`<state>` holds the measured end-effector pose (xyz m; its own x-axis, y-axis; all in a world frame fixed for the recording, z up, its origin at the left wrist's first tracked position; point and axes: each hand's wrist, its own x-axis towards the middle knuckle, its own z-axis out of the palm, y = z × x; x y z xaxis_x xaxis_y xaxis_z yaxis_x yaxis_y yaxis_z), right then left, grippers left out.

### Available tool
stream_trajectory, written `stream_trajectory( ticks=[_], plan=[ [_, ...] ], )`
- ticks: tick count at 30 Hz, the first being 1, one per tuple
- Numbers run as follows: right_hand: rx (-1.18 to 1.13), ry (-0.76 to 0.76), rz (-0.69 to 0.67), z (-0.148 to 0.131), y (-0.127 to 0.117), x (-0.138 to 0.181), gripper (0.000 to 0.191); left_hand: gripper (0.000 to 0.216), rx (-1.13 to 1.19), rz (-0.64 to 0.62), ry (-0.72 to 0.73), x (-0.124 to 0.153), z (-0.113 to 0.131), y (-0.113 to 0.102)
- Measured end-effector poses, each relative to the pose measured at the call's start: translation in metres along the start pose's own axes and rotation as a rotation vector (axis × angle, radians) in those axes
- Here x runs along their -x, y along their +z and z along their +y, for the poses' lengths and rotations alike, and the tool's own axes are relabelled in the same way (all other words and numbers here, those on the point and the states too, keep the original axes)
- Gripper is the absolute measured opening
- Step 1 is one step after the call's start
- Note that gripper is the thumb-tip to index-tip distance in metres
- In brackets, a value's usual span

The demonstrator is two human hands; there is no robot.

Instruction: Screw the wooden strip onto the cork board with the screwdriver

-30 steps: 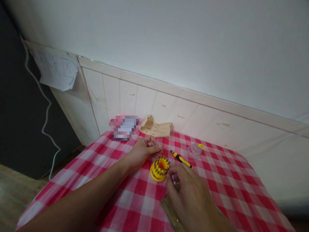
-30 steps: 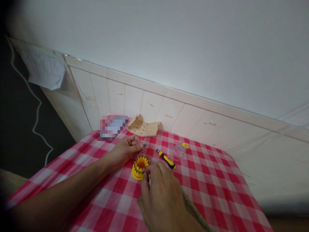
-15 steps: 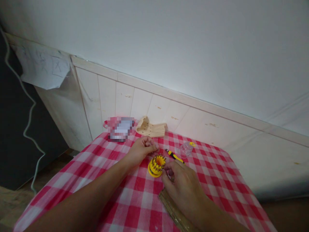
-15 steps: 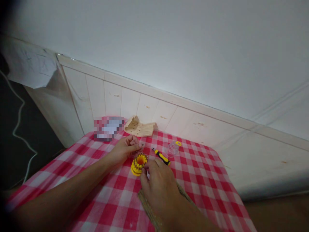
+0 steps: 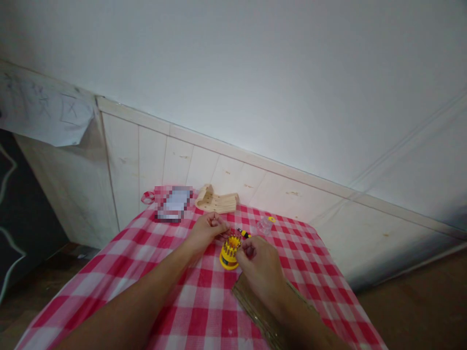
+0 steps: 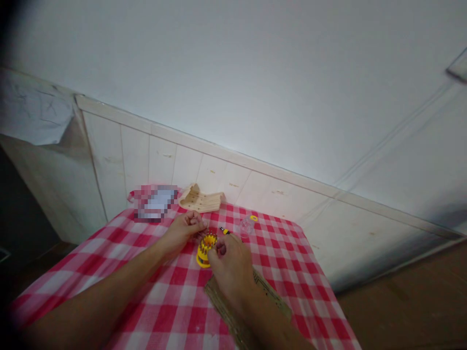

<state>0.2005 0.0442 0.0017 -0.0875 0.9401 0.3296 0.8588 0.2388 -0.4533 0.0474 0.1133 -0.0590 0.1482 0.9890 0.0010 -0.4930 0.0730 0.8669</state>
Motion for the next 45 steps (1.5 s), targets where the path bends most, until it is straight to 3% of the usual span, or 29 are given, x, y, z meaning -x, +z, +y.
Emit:
stream_trajectory(
  ticks=[4,8,11,14,16,19,22,28,32,45],
  plan=[
    [-0.109,-0.01,-0.015,0.004,-0.005,-0.005,0.011,0.045,0.009,0.0,-0.012,0.0,0.001,0.001],
    [-0.202,0.051,0.067,0.008,-0.017,-0.008,0.009,0.046,0.025,-0.021,-0.019,-0.001,0.001,0.001],
    [-0.416,0.129,0.092,0.008,-0.029,-0.016,0.01,0.046,0.038,-0.03,-0.016,-0.002,0.0,0.0],
    [-0.741,0.245,0.003,0.008,-0.032,-0.029,0.01,0.045,0.076,-0.054,-0.01,-0.002,-0.001,-0.002],
    [-0.832,0.289,-0.088,0.009,-0.027,-0.038,0.009,0.046,0.111,-0.078,-0.005,-0.003,-0.001,-0.003],
    [-0.77,0.234,-0.221,0.013,-0.016,-0.048,0.008,0.047,0.153,-0.08,-0.006,-0.003,0.0,-0.004],
    [-0.628,0.117,-0.27,0.015,-0.011,-0.055,0.015,0.048,0.175,-0.061,-0.017,-0.003,0.001,-0.005],
    [-0.418,-0.127,-0.292,0.012,-0.013,-0.068,0.022,0.047,0.188,-0.072,-0.024,-0.004,0.002,-0.006],
    [-0.322,-0.186,-0.302,0.006,-0.01,-0.07,0.031,0.047,0.203,-0.057,-0.012,-0.004,0.003,-0.005],
    [-0.071,-0.341,-0.265,0.01,-0.006,-0.07,0.028,0.048,0.221,-0.025,-0.018,-0.006,0.0,-0.007]
  ],
)
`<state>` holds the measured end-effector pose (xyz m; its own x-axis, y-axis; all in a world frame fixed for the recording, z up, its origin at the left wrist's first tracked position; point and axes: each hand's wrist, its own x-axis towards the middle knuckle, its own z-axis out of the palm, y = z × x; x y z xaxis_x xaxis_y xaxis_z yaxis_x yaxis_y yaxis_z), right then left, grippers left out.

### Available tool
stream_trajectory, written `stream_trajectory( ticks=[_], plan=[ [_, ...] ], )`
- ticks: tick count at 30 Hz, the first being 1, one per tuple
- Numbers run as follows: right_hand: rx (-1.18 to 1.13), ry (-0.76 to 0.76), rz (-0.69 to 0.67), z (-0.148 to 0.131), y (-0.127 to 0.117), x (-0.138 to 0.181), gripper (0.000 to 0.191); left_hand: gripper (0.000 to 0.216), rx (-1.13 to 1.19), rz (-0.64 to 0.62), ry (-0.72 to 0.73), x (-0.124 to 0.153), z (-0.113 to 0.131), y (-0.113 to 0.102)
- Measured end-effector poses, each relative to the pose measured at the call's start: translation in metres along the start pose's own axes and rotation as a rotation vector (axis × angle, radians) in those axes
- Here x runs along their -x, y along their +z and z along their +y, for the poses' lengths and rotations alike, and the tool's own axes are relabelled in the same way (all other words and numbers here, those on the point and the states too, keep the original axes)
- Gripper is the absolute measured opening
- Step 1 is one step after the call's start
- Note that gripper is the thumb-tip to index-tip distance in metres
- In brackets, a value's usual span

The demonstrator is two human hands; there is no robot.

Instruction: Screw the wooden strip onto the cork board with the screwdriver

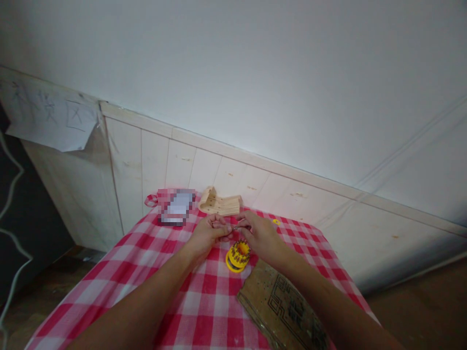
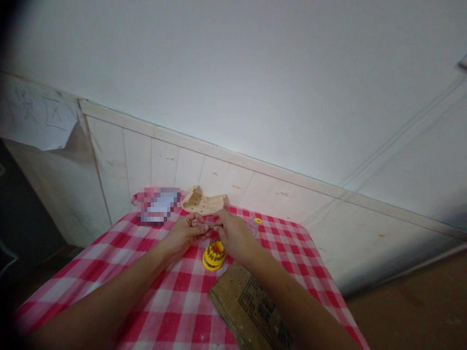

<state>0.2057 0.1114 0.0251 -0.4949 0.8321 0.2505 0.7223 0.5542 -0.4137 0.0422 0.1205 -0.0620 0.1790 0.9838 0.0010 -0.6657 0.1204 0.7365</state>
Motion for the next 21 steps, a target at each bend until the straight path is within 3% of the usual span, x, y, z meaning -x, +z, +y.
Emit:
stream_trajectory(
  ticks=[4,11,21],
  plan=[
    [0.094,-0.027,-0.033,-0.001,-0.001,0.0,0.024,0.05,-0.014,0.037,0.017,0.0,0.0,0.002],
    [-0.019,0.002,-0.044,0.001,-0.002,-0.006,0.022,0.059,-0.044,0.025,0.133,-0.001,0.007,0.009],
    [0.014,-0.023,-0.023,0.001,-0.006,-0.007,0.031,0.055,-0.126,0.04,0.166,0.001,0.007,0.013]
  ],
)
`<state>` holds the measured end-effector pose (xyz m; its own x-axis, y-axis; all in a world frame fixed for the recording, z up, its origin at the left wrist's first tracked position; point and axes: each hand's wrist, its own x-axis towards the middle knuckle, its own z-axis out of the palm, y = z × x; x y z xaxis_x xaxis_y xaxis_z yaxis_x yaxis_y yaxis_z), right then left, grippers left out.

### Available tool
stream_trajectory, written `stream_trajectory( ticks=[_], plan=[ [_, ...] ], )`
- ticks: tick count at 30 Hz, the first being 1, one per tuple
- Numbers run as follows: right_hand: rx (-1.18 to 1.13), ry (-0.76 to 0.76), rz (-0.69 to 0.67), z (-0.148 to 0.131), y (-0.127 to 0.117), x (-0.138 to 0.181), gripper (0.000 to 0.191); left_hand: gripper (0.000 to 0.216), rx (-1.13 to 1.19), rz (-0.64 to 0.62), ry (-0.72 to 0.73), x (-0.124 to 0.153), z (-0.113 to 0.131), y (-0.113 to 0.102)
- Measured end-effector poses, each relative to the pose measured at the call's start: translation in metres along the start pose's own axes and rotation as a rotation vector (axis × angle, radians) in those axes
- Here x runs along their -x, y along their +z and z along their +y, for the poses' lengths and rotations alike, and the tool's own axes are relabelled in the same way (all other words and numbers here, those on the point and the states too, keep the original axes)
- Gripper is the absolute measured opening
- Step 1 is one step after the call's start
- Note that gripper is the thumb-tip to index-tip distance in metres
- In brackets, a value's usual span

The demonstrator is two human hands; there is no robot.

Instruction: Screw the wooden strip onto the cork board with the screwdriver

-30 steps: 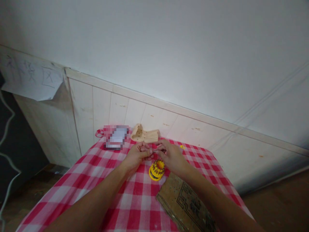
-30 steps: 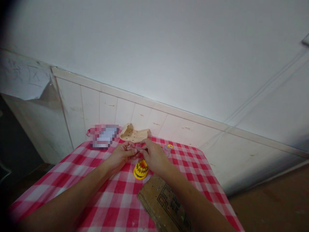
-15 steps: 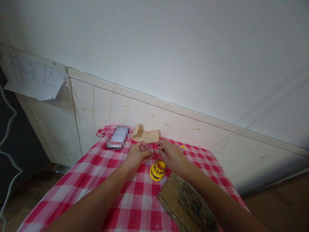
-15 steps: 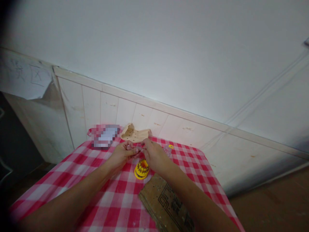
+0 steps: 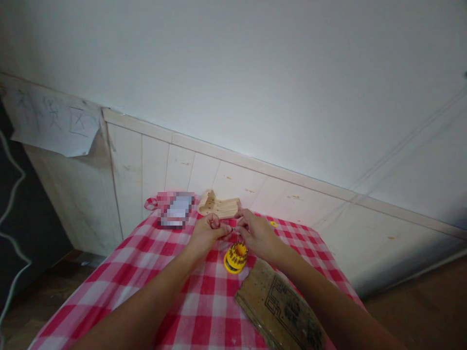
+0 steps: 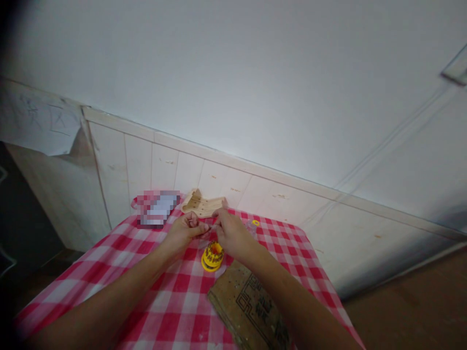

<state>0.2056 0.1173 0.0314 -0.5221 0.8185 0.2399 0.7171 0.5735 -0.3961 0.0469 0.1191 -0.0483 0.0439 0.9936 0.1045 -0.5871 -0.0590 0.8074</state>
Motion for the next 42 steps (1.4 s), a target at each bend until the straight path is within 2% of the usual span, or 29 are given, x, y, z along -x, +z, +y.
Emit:
stream_trajectory(
  ticks=[4,9,14,18,22,26,30,36,42],
  plan=[
    [-0.021,0.028,0.103,0.007,-0.007,0.005,0.029,0.048,-0.116,0.03,0.032,-0.003,0.004,0.001],
    [0.018,-0.003,0.242,0.013,-0.019,0.028,0.03,0.041,-0.323,0.182,0.105,-0.009,0.014,0.002],
    [0.004,-0.036,0.31,0.006,-0.015,0.055,0.036,0.022,-0.506,0.222,0.15,-0.016,0.034,0.006],
    [-0.059,-0.07,0.271,-0.005,0.004,0.065,0.04,0.009,-0.699,0.188,0.104,-0.024,0.055,0.006],
    [-0.053,-0.083,0.205,-0.027,0.026,0.074,0.041,0.018,-0.916,0.128,0.052,-0.014,0.063,-0.003],
    [0.177,-0.014,0.131,-0.056,0.049,0.082,0.03,0.016,-1.151,0.058,0.018,0.015,0.047,-0.017],
    [0.376,0.104,0.106,-0.073,0.066,0.084,0.029,0.019,-1.317,-0.042,0.079,0.041,0.026,-0.027],
    [0.408,0.238,0.033,-0.075,0.073,0.079,0.033,0.022,-1.36,-0.178,0.119,0.059,0.013,-0.036],
    [0.413,0.255,-0.074,-0.076,0.074,0.073,0.032,0.026,-1.339,-0.247,0.192,0.066,0.012,-0.041]
  ],
)
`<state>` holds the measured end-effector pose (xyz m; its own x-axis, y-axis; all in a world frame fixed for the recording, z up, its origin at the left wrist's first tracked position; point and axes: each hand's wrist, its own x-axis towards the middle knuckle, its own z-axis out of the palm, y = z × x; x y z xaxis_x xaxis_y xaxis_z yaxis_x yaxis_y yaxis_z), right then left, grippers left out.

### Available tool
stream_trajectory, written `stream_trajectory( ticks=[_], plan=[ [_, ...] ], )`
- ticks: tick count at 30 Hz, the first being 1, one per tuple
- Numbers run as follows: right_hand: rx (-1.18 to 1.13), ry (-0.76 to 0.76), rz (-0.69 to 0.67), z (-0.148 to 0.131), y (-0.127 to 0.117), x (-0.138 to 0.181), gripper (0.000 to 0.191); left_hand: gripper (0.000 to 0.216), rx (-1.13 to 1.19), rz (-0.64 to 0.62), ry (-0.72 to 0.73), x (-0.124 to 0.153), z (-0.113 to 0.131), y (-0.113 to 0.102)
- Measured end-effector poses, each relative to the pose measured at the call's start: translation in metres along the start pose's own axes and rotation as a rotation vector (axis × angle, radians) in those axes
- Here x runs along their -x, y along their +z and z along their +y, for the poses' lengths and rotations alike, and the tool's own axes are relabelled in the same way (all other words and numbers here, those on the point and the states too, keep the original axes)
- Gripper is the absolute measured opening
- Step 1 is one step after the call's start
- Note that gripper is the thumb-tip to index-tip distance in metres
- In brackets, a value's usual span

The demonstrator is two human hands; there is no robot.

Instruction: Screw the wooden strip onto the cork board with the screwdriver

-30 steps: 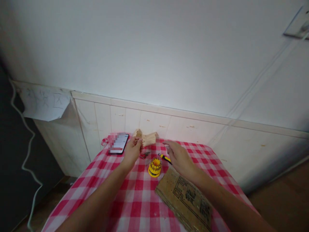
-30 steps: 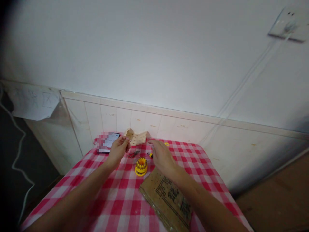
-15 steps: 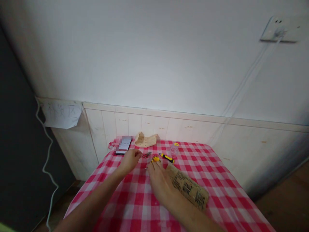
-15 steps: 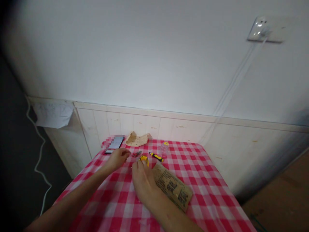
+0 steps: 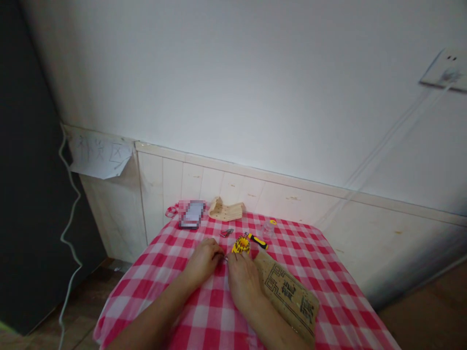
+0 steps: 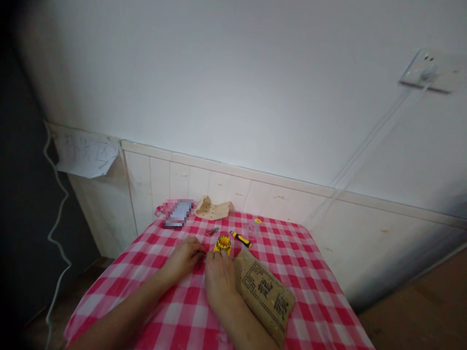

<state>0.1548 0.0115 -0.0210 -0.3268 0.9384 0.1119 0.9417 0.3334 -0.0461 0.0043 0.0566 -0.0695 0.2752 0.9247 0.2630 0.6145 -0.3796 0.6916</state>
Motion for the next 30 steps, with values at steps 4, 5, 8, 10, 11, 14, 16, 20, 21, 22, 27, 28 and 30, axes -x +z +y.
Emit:
stream_trajectory(
  ticks=[4,5,8,10,11,14,16,20,21,22,27,28,30],
  plan=[
    [-0.064,-0.036,0.038,0.008,-0.003,0.007,0.029,0.028,0.026,0.003,-0.007,0.001,0.0,-0.001],
    [-0.093,-0.054,0.072,0.013,-0.004,0.009,0.029,0.029,0.037,0.003,-0.009,0.001,0.0,-0.001],
    [-0.175,-0.064,0.205,0.039,-0.014,0.011,0.026,0.029,0.054,0.002,-0.028,0.002,-0.001,0.0],
    [-0.245,0.017,0.274,0.061,-0.024,0.006,0.027,0.027,0.053,0.002,-0.037,0.002,-0.001,0.0],
    [-0.261,0.072,0.27,0.072,-0.029,0.002,0.026,0.026,0.053,0.006,-0.04,0.002,-0.001,0.0],
    [-0.221,0.151,0.138,0.099,-0.042,-0.014,0.026,0.025,0.044,0.022,-0.052,0.0,0.0,-0.001],
    [-0.205,0.165,0.09,0.109,-0.045,-0.024,0.024,0.025,0.022,-0.001,-0.07,-0.002,0.002,-0.004],
    [-0.177,0.154,0.048,0.115,-0.04,-0.04,0.022,0.024,-0.033,-0.094,-0.105,-0.005,0.01,-0.017],
    [-0.17,0.147,0.036,0.115,-0.038,-0.043,0.021,0.025,-0.034,-0.085,-0.109,-0.006,0.013,-0.022],
    [-0.164,0.14,0.026,0.115,-0.036,-0.045,0.021,0.026,-0.029,-0.063,-0.114,-0.008,0.017,-0.026],
    [-0.145,0.141,0.016,0.114,-0.029,-0.052,0.015,0.04,0.002,-0.002,-0.125,-0.02,0.041,-0.042],
    [-0.147,0.146,0.031,0.114,-0.03,-0.053,0.014,0.044,0.017,-0.013,-0.121,-0.024,0.045,-0.041],
    [-0.149,0.16,0.084,0.117,-0.034,-0.053,0.019,0.056,0.059,-0.039,-0.122,-0.031,0.053,-0.034]
  ],
)
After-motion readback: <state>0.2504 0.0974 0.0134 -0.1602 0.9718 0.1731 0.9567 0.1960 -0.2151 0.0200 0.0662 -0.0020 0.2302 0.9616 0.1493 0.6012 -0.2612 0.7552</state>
